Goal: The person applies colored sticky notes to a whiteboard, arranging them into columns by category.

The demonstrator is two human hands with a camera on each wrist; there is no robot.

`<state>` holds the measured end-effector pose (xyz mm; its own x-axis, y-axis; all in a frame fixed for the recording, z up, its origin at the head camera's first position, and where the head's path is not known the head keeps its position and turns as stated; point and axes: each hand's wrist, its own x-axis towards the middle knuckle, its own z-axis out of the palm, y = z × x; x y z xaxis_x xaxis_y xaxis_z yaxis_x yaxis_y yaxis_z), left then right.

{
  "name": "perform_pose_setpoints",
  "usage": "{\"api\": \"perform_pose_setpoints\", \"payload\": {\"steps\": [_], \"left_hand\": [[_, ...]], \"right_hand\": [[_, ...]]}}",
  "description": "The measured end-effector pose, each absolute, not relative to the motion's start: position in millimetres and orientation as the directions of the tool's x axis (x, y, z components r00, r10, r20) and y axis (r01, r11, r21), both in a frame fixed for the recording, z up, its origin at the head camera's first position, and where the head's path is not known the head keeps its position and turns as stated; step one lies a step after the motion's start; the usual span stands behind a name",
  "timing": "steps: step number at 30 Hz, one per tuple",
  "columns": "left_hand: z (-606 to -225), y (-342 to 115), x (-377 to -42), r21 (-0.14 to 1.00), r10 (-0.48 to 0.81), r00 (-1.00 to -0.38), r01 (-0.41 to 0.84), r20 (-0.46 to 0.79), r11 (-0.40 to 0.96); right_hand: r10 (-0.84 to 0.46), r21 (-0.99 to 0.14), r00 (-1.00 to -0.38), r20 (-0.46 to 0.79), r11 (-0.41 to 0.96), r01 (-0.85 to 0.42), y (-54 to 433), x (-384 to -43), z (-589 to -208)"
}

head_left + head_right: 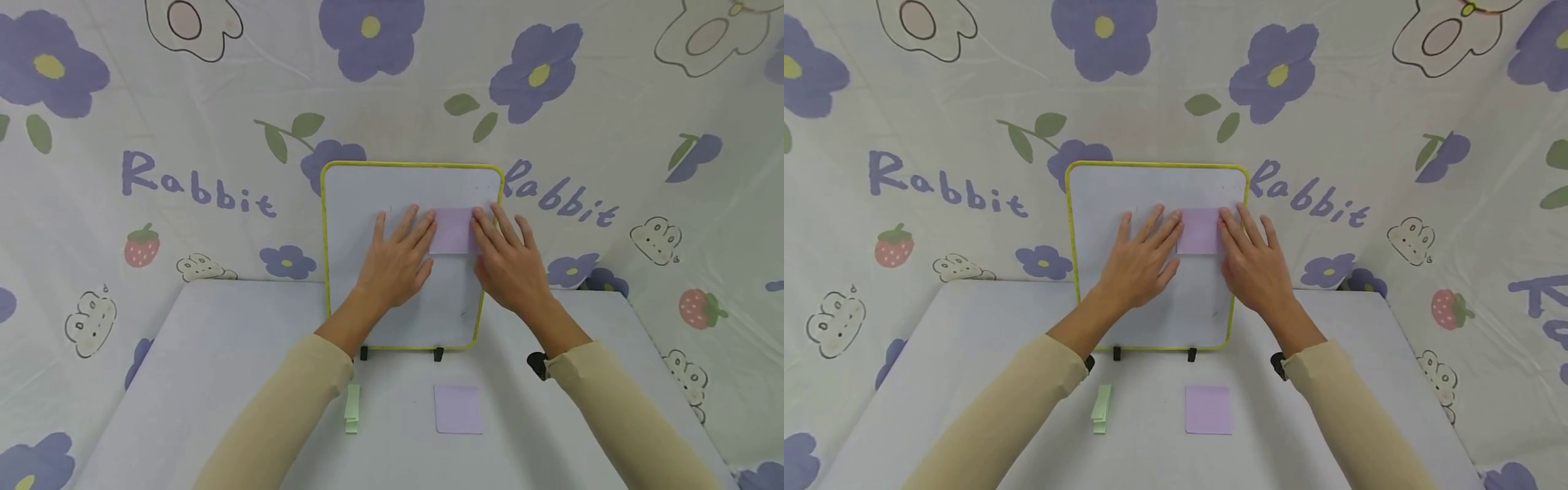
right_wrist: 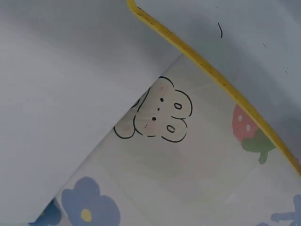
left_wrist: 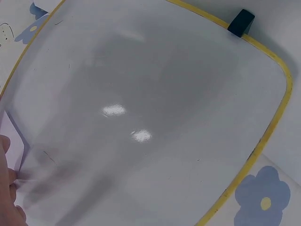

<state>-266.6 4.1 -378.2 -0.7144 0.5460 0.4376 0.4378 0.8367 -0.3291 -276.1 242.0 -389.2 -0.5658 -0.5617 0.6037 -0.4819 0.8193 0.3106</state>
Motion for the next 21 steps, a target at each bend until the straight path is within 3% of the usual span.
{"api": "perform_pose_setpoints", "payload": {"steps": [21], "left_hand": [[-375.6, 1.8, -260.6, -0.336, 0.558, -0.714, 0.448, 0.422, 0.828]], "right_hand": [[-0.558, 0.271, -0.598, 0.575, 0.820, -0.504, 243.3, -269.6, -385.1]]}}
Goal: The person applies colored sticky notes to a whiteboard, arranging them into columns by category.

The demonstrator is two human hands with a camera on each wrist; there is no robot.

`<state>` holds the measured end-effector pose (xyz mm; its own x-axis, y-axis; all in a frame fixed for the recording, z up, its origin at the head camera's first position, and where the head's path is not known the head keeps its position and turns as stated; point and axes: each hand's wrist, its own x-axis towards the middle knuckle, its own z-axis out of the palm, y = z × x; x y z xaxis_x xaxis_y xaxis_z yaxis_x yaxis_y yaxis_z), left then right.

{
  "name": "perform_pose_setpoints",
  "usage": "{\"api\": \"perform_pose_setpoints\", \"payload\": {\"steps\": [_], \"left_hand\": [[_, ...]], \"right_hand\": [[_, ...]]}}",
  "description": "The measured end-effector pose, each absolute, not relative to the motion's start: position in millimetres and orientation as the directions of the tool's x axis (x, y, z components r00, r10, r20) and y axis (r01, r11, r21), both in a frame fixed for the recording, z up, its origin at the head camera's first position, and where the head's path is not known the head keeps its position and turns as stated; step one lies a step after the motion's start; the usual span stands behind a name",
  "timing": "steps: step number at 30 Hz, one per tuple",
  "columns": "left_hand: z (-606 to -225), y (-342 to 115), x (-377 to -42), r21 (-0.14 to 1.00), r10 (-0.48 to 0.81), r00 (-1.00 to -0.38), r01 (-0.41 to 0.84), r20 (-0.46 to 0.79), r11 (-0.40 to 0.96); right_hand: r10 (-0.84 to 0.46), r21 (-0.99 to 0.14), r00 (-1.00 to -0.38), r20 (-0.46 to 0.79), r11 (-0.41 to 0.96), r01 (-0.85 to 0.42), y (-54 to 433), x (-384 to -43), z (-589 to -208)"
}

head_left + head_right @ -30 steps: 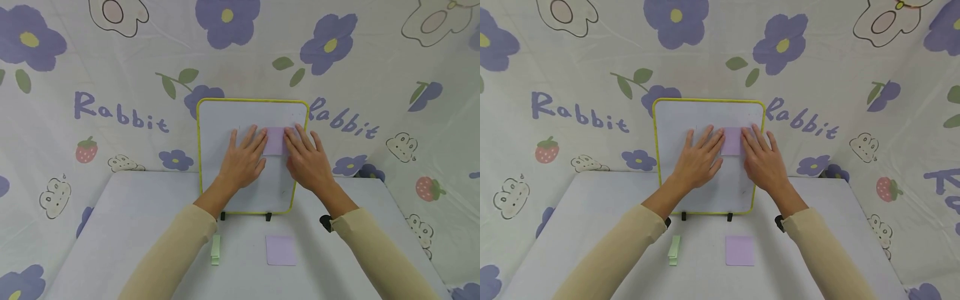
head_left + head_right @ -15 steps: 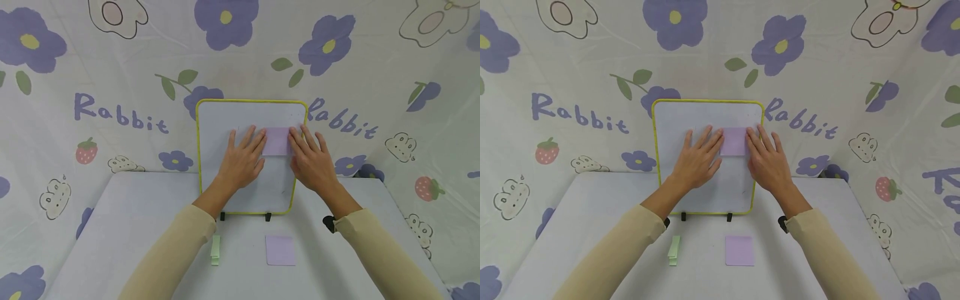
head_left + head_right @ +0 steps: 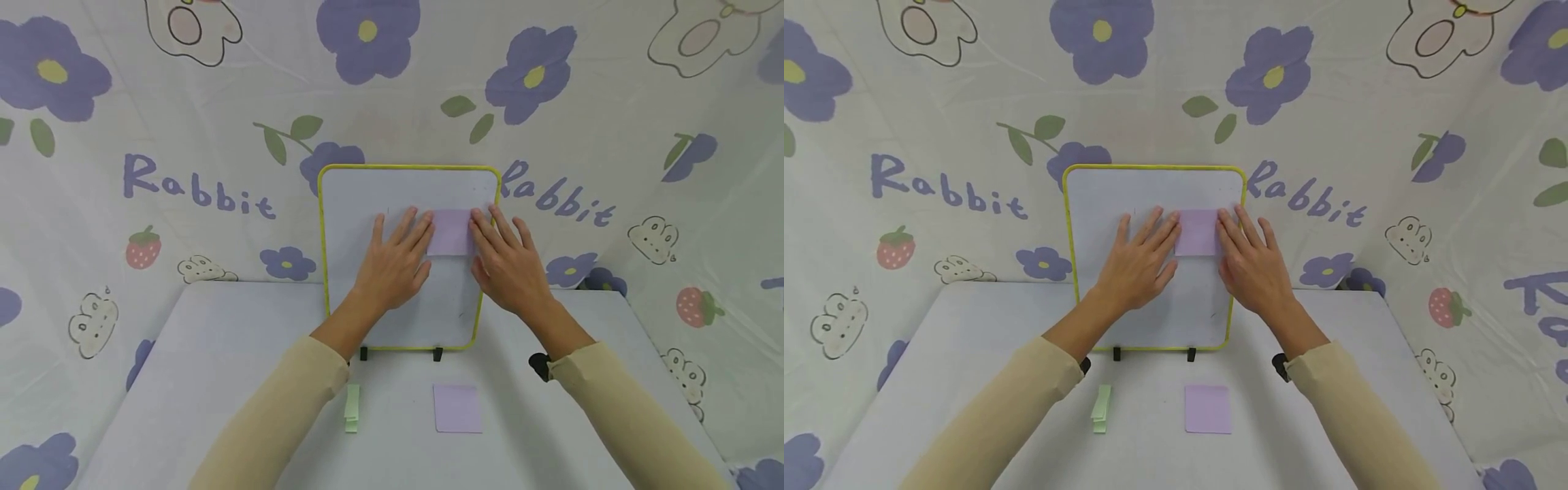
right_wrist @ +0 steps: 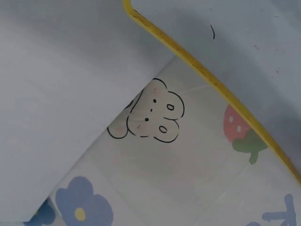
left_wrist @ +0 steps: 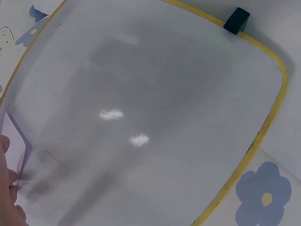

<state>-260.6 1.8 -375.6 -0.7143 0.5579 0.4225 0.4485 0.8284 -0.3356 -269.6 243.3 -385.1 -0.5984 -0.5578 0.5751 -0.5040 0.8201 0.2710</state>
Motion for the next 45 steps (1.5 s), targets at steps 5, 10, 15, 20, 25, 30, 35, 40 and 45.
{"api": "perform_pose_setpoints", "payload": {"steps": [5, 10, 15, 20, 25, 30, 35, 40, 45], "left_hand": [[-380.8, -4.3, -254.5, -0.330, 0.585, -0.673, 0.484, 0.453, 0.811], [-396.1, -15.8, -242.4, -0.317, 0.619, -0.646, 0.533, 0.448, 0.785], [-420.8, -24.2, -225.6, -0.278, 0.650, -0.626, 0.593, 0.431, 0.756], [-445.2, -23.9, -204.3, -0.223, 0.685, -0.646, 0.652, 0.336, 0.724], [-468.1, -17.7, -185.5, -0.148, 0.718, -0.661, 0.704, 0.218, 0.694], [-486.9, -10.7, -168.9, -0.100, 0.744, -0.659, 0.737, 0.111, 0.668], [-502.4, -3.9, -152.9, -0.063, 0.780, -0.625, 0.779, 0.010, 0.624], [-515.4, 0.4, -141.8, -0.043, 0.790, -0.612, 0.791, -0.038, 0.611], [-526.1, 0.2, -135.3, -0.050, 0.798, -0.599, 0.801, -0.069, 0.597]], "right_hand": [[-0.574, 0.254, -0.584, 0.574, 0.803, -0.539, 245.1, -261.3, -385.6], [-0.606, 0.248, -0.578, 0.547, 0.776, -0.580, 251.0, -245.3, -394.2], [-0.643, 0.186, -0.568, 0.513, 0.730, -0.658, 259.1, -225.5, -414.1], [-0.674, 0.061, -0.579, 0.458, 0.674, -0.736, 264.9, -201.8, -443.0], [-0.674, -0.132, -0.622, 0.399, 0.629, -0.766, 268.1, -177.5, -468.9], [-0.616, -0.347, -0.734, 0.288, 0.647, -0.679, 271.3, -158.7, -491.1], [-0.560, -0.512, -0.800, 0.213, 0.633, -0.580, 274.9, -146.9, -516.5], [-0.534, -0.505, -0.812, 0.238, 0.646, -0.573, 277.7, -139.3, -537.8], [-0.535, -0.477, -0.813, 0.229, 0.666, -0.573, 279.8, -135.0, -547.1]]}}
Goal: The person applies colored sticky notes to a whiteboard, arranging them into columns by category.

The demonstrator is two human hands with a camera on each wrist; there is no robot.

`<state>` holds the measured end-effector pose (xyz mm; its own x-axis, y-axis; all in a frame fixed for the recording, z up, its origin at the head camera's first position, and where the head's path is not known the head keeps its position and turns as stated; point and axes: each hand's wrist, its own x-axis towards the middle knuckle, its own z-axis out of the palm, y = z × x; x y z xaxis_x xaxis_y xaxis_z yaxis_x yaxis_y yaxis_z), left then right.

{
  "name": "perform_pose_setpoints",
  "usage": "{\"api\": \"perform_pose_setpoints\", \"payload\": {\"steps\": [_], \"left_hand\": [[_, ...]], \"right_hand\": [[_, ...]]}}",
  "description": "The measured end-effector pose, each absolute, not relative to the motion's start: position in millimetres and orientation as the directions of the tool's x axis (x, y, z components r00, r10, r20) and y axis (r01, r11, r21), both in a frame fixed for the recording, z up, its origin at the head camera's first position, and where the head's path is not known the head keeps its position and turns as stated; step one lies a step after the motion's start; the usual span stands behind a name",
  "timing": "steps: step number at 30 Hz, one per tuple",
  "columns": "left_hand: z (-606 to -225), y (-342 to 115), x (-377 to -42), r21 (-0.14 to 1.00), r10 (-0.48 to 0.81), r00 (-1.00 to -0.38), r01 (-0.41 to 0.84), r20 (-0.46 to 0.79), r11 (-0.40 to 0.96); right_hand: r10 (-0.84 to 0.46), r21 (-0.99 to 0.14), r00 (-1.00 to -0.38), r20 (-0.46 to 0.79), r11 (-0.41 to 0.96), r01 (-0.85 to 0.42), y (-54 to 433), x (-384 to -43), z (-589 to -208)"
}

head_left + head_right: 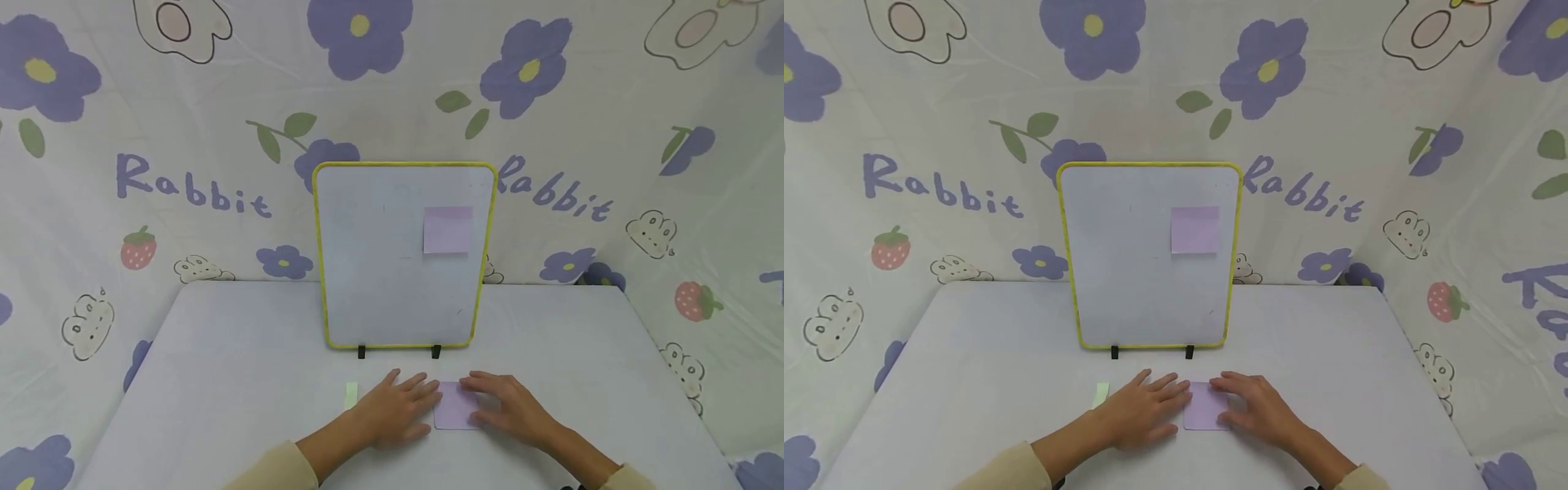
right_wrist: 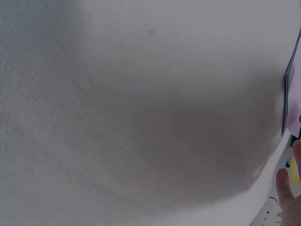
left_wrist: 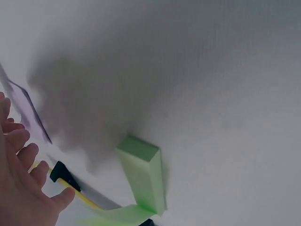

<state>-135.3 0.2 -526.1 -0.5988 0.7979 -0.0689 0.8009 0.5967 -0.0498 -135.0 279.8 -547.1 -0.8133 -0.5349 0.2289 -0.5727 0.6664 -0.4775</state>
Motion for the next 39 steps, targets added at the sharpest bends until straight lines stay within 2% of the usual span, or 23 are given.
{"api": "perform_pose_setpoints", "payload": {"steps": [9, 15, 26, 39], "left_hand": [[-531.8, -0.6, -128.7, -0.039, 0.798, -0.591, 0.806, -0.116, 0.591], [-532.5, -0.6, -126.3, -0.056, 0.796, -0.594, 0.804, -0.116, 0.592], [-535.7, -2.4, -126.7, -0.049, 0.790, -0.599, 0.800, -0.133, 0.598], [-534.1, -11.8, -123.6, -0.033, 0.784, -0.605, 0.794, -0.138, 0.607]], "right_hand": [[-0.549, -0.438, -0.817, 0.175, 0.700, -0.564, 280.2, -133.2, -551.4], [-0.568, -0.419, -0.792, 0.225, 0.677, -0.605, 280.7, -131.9, -552.4], [-0.575, -0.414, -0.790, 0.211, 0.680, -0.605, 281.9, -131.6, -554.0], [-0.583, -0.392, -0.759, 0.290, 0.651, -0.650, 277.9, -134.8, -553.7]]}}
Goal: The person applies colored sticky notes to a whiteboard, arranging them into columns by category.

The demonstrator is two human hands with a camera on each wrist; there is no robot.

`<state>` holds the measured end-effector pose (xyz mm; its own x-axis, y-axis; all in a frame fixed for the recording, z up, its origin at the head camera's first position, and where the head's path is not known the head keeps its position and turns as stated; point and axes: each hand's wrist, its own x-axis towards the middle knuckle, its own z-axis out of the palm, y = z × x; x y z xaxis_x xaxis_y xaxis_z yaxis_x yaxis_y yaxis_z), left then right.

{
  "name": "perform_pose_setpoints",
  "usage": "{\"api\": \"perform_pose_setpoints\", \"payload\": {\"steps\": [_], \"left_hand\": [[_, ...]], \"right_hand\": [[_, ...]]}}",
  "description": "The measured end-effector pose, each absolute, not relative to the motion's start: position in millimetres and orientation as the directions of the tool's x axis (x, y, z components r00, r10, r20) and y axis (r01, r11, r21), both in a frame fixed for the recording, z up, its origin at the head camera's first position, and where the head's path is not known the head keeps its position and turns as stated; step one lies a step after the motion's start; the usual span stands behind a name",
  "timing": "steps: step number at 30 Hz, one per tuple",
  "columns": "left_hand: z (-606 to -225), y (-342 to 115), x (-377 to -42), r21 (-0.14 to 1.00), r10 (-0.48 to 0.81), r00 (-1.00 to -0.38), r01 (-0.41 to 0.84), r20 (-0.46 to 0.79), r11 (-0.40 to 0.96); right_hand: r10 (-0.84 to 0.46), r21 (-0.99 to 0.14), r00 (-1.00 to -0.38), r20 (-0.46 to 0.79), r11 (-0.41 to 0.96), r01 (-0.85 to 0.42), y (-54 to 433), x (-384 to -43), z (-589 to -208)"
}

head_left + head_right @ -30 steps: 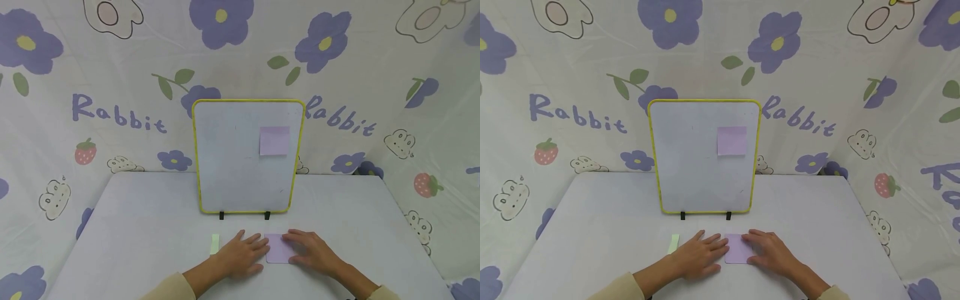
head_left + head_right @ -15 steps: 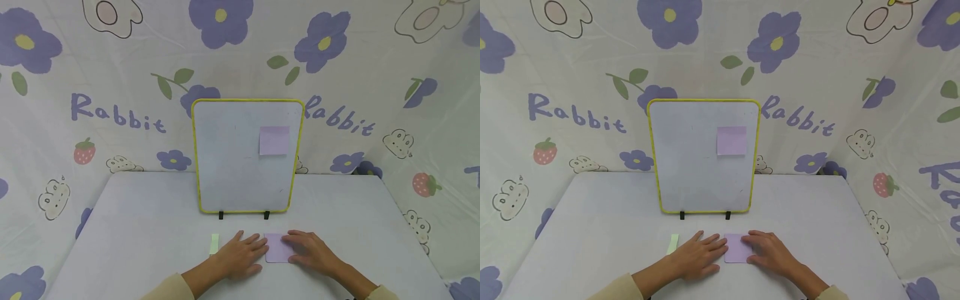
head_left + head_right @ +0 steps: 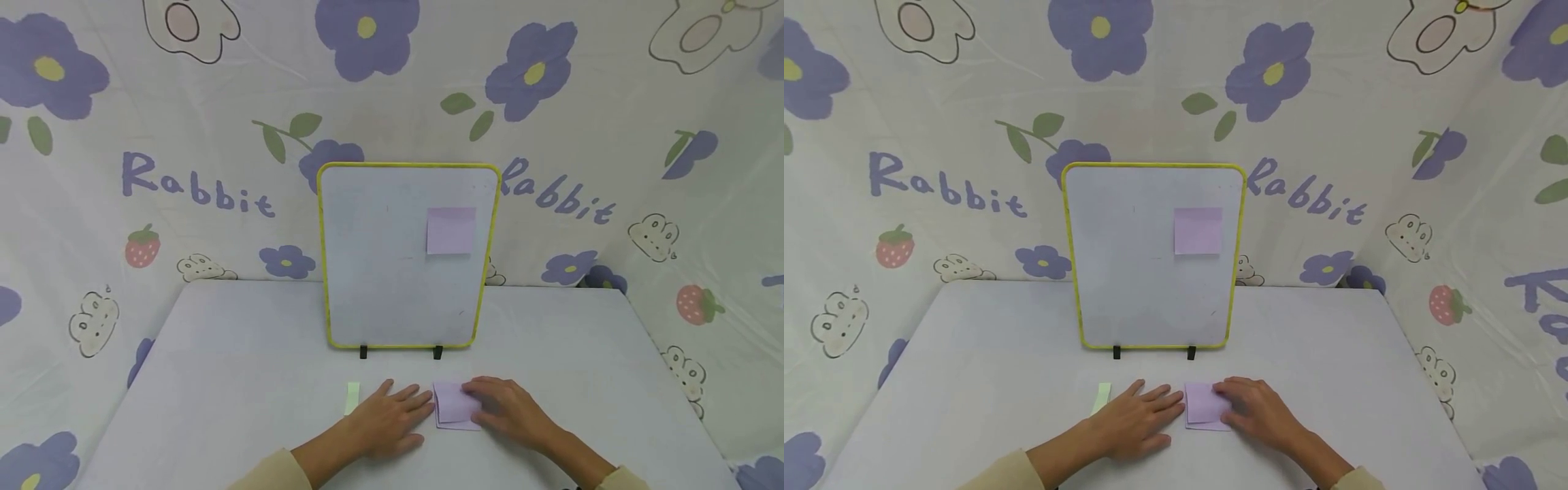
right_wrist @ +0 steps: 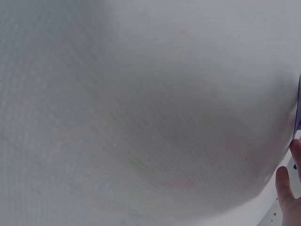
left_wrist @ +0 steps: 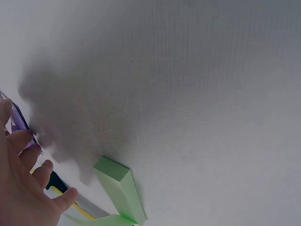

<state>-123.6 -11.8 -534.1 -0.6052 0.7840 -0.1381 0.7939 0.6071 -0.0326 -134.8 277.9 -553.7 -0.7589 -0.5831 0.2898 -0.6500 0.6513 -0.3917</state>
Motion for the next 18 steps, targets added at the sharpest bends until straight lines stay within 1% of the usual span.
{"api": "perform_pose_setpoints", "payload": {"steps": [6, 13, 18], "left_hand": [[-538.4, -11.3, -123.9, -0.027, 0.794, -0.597, 0.801, -0.115, 0.599], [-541.1, -7.1, -125.7, -0.001, 0.807, -0.581, 0.812, -0.102, 0.584], [-539.1, -4.5, -128.3, 0.006, 0.821, -0.565, 0.823, -0.080, 0.567]], "right_hand": [[-0.580, -0.426, -0.768, 0.271, 0.644, -0.636, 276.8, -136.5, -553.0], [-0.575, -0.452, -0.769, 0.277, 0.628, -0.633, 277.3, -136.9, -553.7], [-0.569, -0.483, -0.784, 0.247, 0.629, -0.609, 276.4, -137.6, -552.7]]}}
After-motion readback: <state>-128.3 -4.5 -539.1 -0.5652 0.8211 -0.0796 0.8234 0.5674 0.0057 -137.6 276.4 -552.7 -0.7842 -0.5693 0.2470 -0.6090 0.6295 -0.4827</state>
